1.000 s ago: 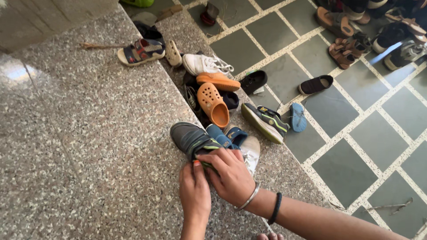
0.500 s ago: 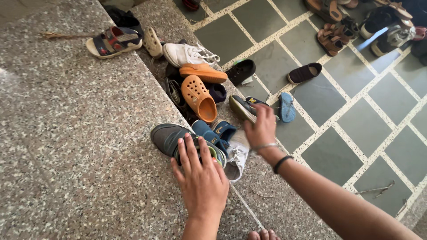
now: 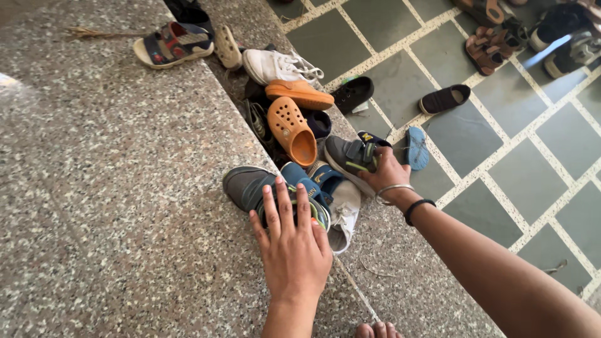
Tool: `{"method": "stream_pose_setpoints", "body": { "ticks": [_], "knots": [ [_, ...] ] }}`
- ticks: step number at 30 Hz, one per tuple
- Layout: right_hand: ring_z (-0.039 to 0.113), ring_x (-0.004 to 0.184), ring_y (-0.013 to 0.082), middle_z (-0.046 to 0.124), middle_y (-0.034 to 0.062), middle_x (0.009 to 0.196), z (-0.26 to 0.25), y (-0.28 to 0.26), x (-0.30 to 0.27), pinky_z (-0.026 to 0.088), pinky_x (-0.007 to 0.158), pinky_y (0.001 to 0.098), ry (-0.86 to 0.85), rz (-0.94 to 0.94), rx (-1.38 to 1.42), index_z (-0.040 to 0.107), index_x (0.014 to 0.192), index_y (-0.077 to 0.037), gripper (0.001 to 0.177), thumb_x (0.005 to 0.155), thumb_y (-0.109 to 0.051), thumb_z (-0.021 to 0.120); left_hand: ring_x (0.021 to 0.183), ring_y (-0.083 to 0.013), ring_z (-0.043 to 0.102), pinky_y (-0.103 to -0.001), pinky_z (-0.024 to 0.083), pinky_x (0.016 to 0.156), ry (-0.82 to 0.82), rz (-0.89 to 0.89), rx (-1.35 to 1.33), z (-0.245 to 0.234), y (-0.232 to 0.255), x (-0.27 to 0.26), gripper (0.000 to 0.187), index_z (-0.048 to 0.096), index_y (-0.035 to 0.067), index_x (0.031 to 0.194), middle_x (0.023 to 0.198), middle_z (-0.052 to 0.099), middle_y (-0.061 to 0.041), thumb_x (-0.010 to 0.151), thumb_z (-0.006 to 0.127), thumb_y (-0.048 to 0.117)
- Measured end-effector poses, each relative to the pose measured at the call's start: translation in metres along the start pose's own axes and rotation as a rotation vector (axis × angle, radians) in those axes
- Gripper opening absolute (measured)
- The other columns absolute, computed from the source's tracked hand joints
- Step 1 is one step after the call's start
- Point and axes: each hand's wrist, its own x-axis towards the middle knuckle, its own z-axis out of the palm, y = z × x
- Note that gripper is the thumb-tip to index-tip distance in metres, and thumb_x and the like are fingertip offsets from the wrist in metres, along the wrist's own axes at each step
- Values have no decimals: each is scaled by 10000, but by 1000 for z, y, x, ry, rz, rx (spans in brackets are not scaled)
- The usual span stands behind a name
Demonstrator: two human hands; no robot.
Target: The person wipes the inside of a wooden cabinet with a cloth, then picks up various shoes from the floor and places them inside the cabinet one by one.
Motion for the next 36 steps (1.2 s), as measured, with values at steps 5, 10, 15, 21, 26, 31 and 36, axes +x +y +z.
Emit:
{"method": "stream_pose_setpoints", "body": {
  "ticks": [5, 10, 15, 21, 26, 31, 36],
  "knots": [
    [712, 1039, 304, 731, 152, 1103, -54, -63, -31, 485, 953, 390, 131, -24, 150, 516, 1254, -35, 665, 766, -318, 868, 1523, -338, 225, -580, 166, 1194, 20, 12, -107, -7, -6, -1, 609, 405, 93, 1533, 1640, 285, -167, 968, 457, 315],
    [678, 937, 288, 695, 150, 1055, -109, -139, -88, 548, 825, 394, 380, -460, 365, 517, 1274, 7, 585, 826, -177, 847, 1526, -382, 250, -531, 241, 1223, 109, -51, -393, -24, -24, -16, 609, 338, 20, 1575, 1650, 284, -254, 1074, 396, 361],
    [647, 915, 294, 650, 140, 1021, -113, -215, -152, 532, 807, 396, 323, -853, 389, 562, 1289, -26, 566, 805, -156, 825, 1541, -447, 281, -532, 268, 1233, 423, -166, -641, -44, -48, -44, 609, 327, -45, 1558, 1634, 317, -299, 1112, 358, 369],
    [642, 852, 331, 641, 128, 969, -73, -256, -212, 502, 753, 426, 64, -992, 327, 574, 1264, -37, 509, 821, -157, 796, 1443, -416, 393, -496, 336, 1151, 566, -555, -729, -45, -96, -76, 577, 418, -41, 1493, 1550, 382, -260, 1096, 339, 370],
    [645, 943, 358, 636, 152, 1064, -38, -259, -223, 524, 858, 442, -8, -1195, 276, 547, 1351, 4, 533, 841, -58, 689, 1388, -367, 473, -473, 364, 1150, 424, -834, -1001, -23, -121, -92, 624, 457, -7, 1500, 1481, 455, -250, 1051, 319, 404],
    [639, 1117, 340, 634, 166, 1251, -22, -245, -222, 496, 922, 443, -136, -1374, 257, 521, 1411, -13, 585, 845, -47, 667, 1477, -314, 407, -419, 302, 1209, 390, -796, -1144, -6, -136, -95, 673, 376, -15, 1538, 1571, 412, -223, 1053, 267, 438],
    [597, 1227, 364, 617, 187, 1330, -9, -245, -195, 462, 1084, 432, 94, -1184, 326, 515, 1408, -23, 553, 885, -99, 680, 1483, -309, 374, -426, 291, 1204, 473, -821, -1200, 2, -141, -86, 691, 354, 2, 1542, 1611, 334, -195, 1040, 323, 475]
  ]
}}
